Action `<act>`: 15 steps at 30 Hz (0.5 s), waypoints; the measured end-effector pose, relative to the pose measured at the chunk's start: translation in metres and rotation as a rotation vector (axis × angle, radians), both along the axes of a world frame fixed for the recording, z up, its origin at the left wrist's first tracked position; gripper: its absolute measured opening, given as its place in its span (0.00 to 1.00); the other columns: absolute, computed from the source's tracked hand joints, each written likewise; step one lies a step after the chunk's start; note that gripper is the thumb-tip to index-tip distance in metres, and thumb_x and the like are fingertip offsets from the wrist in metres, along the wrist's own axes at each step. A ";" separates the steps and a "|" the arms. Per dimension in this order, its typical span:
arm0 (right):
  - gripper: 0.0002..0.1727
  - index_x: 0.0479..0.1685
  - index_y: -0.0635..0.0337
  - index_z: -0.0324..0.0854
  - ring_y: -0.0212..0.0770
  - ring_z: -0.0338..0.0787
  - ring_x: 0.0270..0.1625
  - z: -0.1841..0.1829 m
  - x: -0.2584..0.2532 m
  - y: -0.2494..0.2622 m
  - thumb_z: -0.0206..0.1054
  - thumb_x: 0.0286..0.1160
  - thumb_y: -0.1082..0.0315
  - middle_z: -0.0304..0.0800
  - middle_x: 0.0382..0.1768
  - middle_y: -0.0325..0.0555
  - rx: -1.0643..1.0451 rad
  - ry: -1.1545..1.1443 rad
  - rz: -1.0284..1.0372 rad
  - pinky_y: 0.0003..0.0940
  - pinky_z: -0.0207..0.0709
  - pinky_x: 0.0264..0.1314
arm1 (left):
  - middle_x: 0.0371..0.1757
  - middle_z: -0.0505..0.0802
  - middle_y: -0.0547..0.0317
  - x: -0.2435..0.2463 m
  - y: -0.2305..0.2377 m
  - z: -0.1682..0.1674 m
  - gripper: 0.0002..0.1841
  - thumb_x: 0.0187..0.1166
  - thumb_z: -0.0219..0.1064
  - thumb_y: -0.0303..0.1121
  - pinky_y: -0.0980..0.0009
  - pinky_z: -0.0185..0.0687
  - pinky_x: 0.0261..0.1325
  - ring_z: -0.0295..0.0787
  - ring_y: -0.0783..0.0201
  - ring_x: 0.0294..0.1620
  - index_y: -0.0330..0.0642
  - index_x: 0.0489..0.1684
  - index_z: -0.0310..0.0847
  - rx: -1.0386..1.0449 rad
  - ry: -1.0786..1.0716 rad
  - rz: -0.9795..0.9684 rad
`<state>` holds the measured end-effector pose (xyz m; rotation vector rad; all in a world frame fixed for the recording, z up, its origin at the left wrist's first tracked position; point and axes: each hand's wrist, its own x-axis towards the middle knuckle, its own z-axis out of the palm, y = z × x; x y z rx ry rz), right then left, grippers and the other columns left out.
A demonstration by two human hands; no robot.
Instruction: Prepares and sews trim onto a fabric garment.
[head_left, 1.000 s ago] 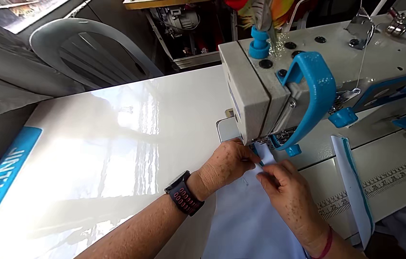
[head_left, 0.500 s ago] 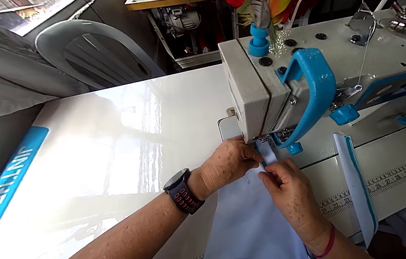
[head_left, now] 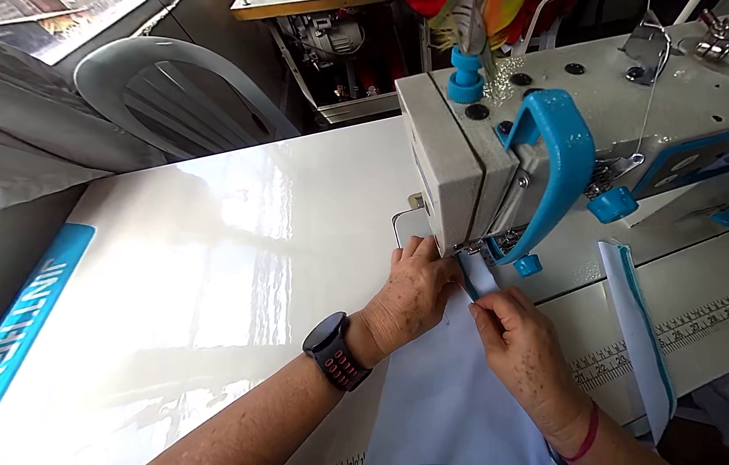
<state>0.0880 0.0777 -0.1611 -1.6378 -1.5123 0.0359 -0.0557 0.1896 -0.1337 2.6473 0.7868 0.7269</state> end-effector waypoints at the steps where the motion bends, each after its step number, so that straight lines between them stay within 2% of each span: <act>1: 0.09 0.28 0.59 0.90 0.31 0.84 0.23 0.000 0.000 0.000 0.66 0.69 0.67 0.87 0.25 0.43 -0.004 0.000 -0.003 0.20 0.77 0.26 | 0.39 0.89 0.55 0.001 -0.003 0.002 0.03 0.67 0.72 0.33 0.46 0.75 0.47 0.86 0.47 0.50 0.48 0.30 0.92 -0.079 0.007 0.048; 4: 0.10 0.34 0.62 0.91 0.33 0.85 0.23 0.002 0.000 0.001 0.65 0.70 0.68 0.88 0.26 0.44 -0.022 0.002 -0.008 0.23 0.79 0.27 | 0.40 0.89 0.55 0.005 -0.009 0.004 0.03 0.67 0.75 0.34 0.44 0.70 0.52 0.82 0.47 0.54 0.47 0.30 0.93 -0.225 -0.011 0.164; 7: 0.10 0.39 0.63 0.90 0.34 0.85 0.23 0.002 0.000 0.002 0.64 0.72 0.69 0.88 0.26 0.44 -0.041 0.011 -0.005 0.25 0.79 0.27 | 0.40 0.89 0.53 0.010 -0.013 0.004 0.04 0.67 0.75 0.34 0.44 0.67 0.51 0.81 0.46 0.55 0.46 0.28 0.93 -0.234 -0.021 0.241; 11: 0.11 0.38 0.58 0.94 0.34 0.88 0.27 0.004 0.001 0.003 0.64 0.70 0.69 0.90 0.28 0.44 -0.043 0.026 0.005 0.24 0.80 0.29 | 0.38 0.90 0.53 0.015 -0.015 0.005 0.04 0.66 0.75 0.33 0.44 0.67 0.50 0.82 0.45 0.53 0.45 0.25 0.93 -0.212 -0.020 0.299; 15: 0.12 0.38 0.56 0.97 0.33 0.85 0.26 0.004 0.002 0.003 0.64 0.68 0.71 0.85 0.25 0.43 -0.046 0.035 0.022 0.22 0.77 0.27 | 0.36 0.90 0.53 0.017 -0.015 0.006 0.05 0.65 0.75 0.33 0.43 0.68 0.49 0.82 0.44 0.53 0.45 0.24 0.93 -0.216 -0.003 0.320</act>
